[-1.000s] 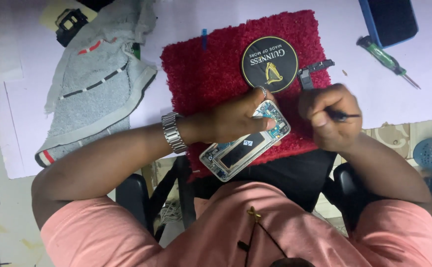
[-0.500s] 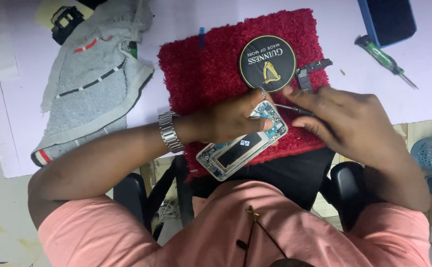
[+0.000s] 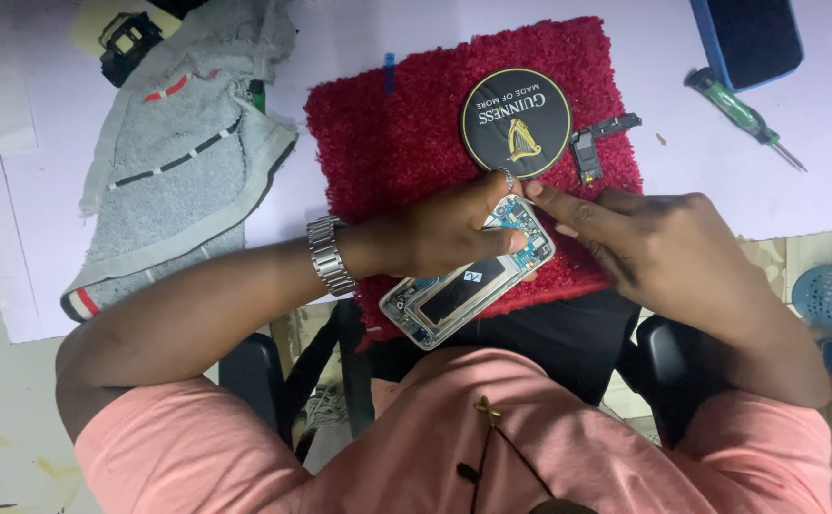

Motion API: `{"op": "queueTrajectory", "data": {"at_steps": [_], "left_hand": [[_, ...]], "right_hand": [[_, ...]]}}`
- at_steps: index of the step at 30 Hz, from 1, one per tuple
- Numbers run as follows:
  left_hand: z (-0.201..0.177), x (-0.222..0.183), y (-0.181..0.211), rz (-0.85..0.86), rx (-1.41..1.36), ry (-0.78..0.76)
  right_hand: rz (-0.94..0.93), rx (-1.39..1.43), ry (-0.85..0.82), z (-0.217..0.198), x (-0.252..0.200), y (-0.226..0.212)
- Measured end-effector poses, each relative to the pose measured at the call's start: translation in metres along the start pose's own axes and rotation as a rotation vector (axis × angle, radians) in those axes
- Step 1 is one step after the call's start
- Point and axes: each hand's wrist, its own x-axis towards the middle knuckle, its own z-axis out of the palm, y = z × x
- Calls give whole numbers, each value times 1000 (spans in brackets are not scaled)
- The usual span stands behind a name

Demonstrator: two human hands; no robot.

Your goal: Cleaning and adjusting the internal circuit board of a disassembled smartphone using a probe and a toothbrush.

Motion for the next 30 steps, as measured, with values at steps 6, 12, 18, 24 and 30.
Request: {"op": "queueTrajectory", "data": {"at_steps": [6,12,18,24,30], "left_hand": [[1,-1,-3,24,-32,2],[-1,-5,20,-6,140,30],[9,-10,23,400,973,189],[37,-41,56,271,1473,212],[37,-73,68,496,1433,440]], "right_hand": [[5,121,18,-1,7,-4],[161,79,24,-29,-11,-9],[202,-19,-7,-38,-24,-17],[257,-2,-80,-26,-53,-10],[67,-39,81,-28,-53,-14]]}}
